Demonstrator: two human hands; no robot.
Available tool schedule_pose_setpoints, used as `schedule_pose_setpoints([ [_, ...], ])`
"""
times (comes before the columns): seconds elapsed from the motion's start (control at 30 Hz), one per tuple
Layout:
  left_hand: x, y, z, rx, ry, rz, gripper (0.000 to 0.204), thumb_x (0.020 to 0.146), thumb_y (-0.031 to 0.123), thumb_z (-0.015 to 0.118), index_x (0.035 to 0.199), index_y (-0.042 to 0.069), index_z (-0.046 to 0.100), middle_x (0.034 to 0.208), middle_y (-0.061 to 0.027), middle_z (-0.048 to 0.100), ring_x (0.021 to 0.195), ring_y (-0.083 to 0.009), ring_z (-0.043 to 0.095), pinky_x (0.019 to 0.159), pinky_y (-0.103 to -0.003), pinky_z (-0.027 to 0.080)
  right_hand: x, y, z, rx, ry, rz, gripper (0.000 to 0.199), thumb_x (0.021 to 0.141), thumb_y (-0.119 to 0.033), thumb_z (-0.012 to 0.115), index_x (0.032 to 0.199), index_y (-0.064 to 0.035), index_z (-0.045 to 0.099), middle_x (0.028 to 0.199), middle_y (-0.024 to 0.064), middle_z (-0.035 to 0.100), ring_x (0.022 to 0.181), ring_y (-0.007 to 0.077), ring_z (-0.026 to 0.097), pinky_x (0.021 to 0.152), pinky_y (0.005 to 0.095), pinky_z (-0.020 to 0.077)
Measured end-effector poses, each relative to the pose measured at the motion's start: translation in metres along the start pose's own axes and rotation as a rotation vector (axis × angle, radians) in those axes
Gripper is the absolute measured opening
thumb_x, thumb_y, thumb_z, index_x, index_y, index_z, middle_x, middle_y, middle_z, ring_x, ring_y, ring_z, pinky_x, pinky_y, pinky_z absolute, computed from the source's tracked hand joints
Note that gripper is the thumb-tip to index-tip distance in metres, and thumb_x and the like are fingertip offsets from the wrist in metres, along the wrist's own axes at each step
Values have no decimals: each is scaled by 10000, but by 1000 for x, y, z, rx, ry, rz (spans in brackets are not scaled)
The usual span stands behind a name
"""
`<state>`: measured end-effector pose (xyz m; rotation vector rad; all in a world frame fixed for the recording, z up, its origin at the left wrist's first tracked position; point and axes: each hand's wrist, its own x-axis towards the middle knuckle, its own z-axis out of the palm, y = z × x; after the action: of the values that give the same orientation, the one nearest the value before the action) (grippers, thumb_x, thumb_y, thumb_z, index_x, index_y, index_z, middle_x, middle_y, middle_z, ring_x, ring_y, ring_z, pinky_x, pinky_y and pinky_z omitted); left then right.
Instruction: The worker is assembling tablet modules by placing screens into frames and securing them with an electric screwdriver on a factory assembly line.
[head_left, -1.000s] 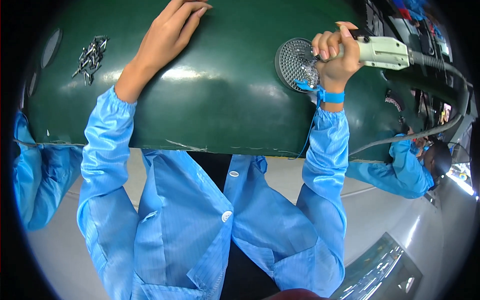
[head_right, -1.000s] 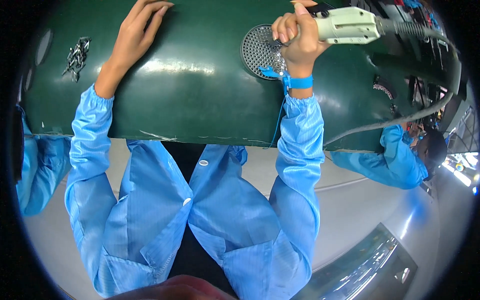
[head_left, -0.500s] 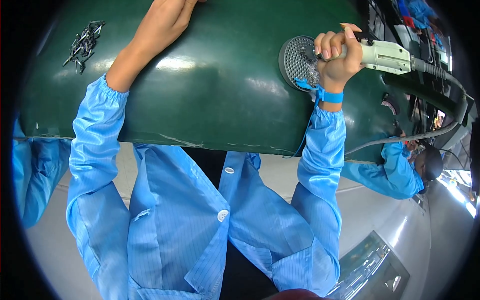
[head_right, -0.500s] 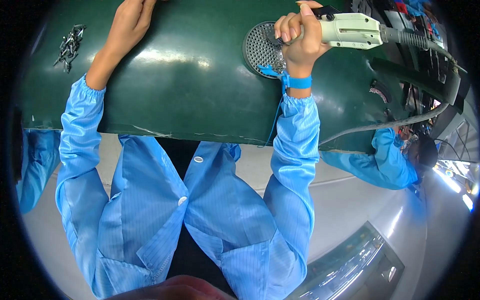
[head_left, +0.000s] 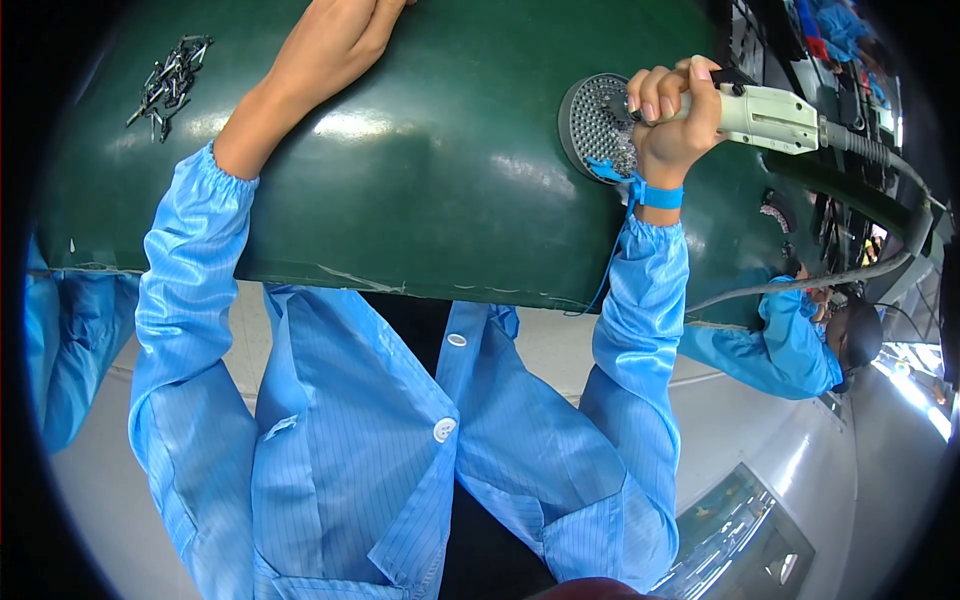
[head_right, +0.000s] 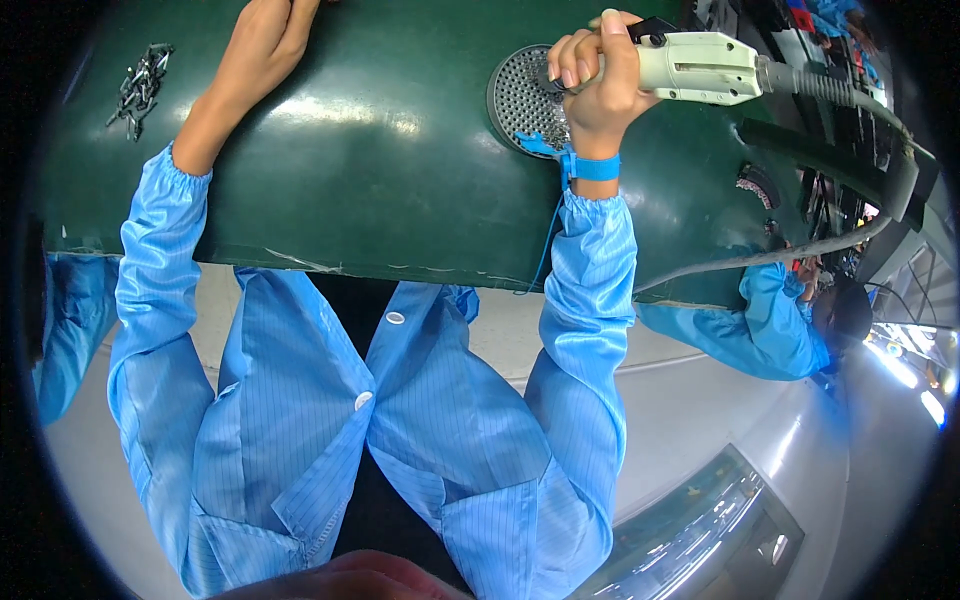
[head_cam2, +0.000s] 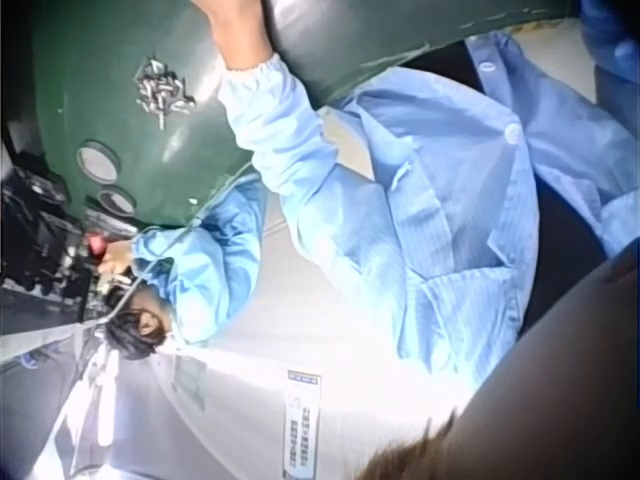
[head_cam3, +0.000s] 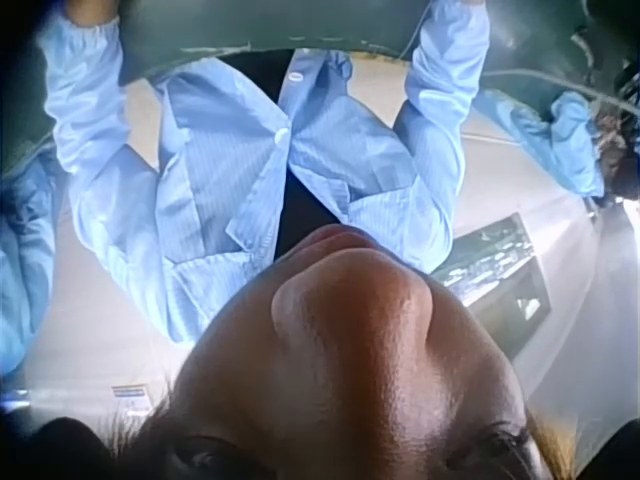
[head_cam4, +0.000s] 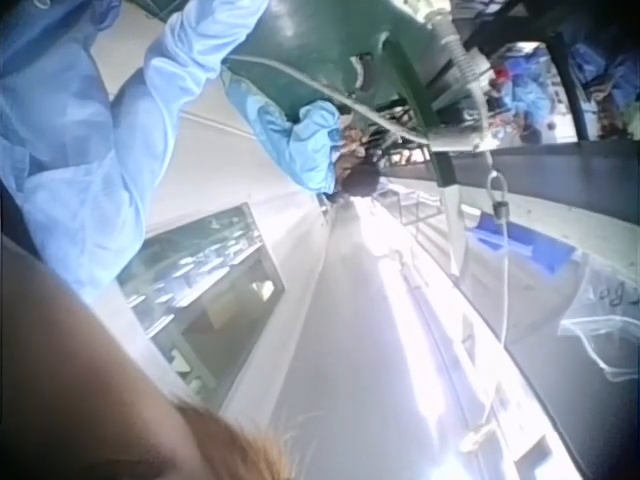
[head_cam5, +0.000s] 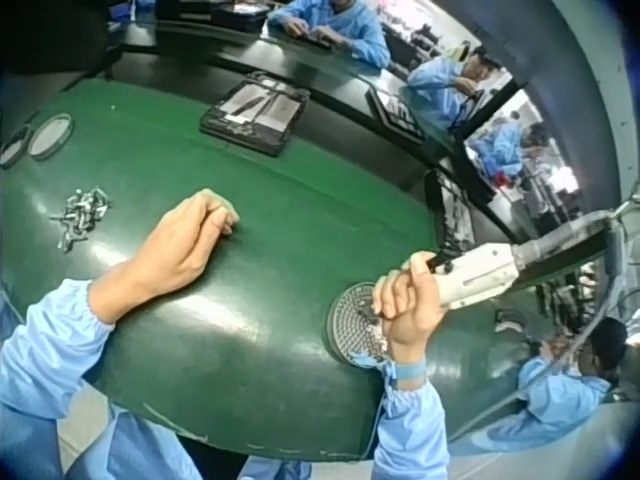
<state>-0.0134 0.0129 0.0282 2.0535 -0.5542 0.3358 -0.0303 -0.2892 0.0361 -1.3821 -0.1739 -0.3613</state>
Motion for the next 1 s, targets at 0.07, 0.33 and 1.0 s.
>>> schedule_pose_setpoints([
  [0.07,0,0,0,23,6,25,143,1037,94,455,1012,-11,548,904,-154,601,823,-297,620,765,-369,504,3,0,0,-4,-5,41,244,986,-215,501,875,1,529,521,7,323,425,137,368,461,336,386],
  [0.33,-2,-3,-1,32,11,51,155,1037,107,450,1012,-10,548,899,-158,604,815,-300,619,765,-372,504,-3,-11,16,-21,-16,-4,309,1002,-223,505,1117,60,547,531,5,347,430,125,383,468,326,403],
  [1.0,-23,8,13,-1900,-654,-544,290,1099,343,329,969,165,516,852,28,407,719,-118,405,752,-294,390,-14,-38,19,111,-29,-47,229,974,-96,555,1108,89,563,537,10,379,420,113,386,439,307,382],
])
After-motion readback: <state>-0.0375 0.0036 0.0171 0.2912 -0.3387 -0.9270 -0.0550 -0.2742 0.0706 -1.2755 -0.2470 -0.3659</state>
